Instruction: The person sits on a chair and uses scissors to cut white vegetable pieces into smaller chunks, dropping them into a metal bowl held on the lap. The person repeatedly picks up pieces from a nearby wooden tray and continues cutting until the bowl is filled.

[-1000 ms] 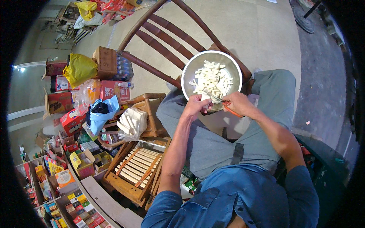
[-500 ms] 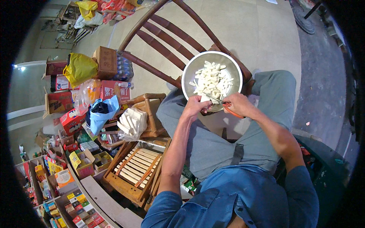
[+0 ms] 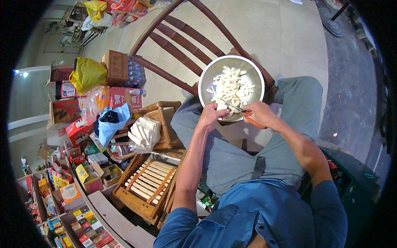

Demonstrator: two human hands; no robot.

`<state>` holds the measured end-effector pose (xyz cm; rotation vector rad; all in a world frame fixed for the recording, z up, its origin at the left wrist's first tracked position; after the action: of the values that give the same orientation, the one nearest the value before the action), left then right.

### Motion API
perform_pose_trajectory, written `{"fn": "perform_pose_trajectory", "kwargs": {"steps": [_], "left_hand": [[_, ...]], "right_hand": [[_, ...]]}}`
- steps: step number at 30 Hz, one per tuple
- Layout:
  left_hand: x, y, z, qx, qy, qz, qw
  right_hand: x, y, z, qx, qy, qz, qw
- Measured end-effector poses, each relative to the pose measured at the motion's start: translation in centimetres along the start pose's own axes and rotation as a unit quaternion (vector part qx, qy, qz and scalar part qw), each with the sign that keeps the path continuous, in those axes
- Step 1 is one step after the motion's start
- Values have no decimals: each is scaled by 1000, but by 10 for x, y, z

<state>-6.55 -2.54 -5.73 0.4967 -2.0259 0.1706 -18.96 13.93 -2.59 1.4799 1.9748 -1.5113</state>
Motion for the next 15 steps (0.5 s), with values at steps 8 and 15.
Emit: {"fn": "perform_pose_trajectory", "kwargs": {"steps": [8, 15], "left_hand": [[-1, 1, 4, -21, 13, -16, 1000], [-7, -3, 5, 2, -6, -6, 1000]], "right_hand": [[-3, 7, -9, 105, -64, -68, 990], [3, 5, 1, 11, 16, 12, 1000]]}}
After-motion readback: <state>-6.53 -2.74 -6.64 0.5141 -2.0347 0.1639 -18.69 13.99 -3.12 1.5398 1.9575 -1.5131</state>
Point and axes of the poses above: each hand's wrist, its own z-axis towards the middle knuckle, its own y-axis out of the palm, x = y × z, the point moved 8 cm from there along z, towards the middle knuckle, and after that the axes turned 7 degrees about y, right-handed, at the moved point
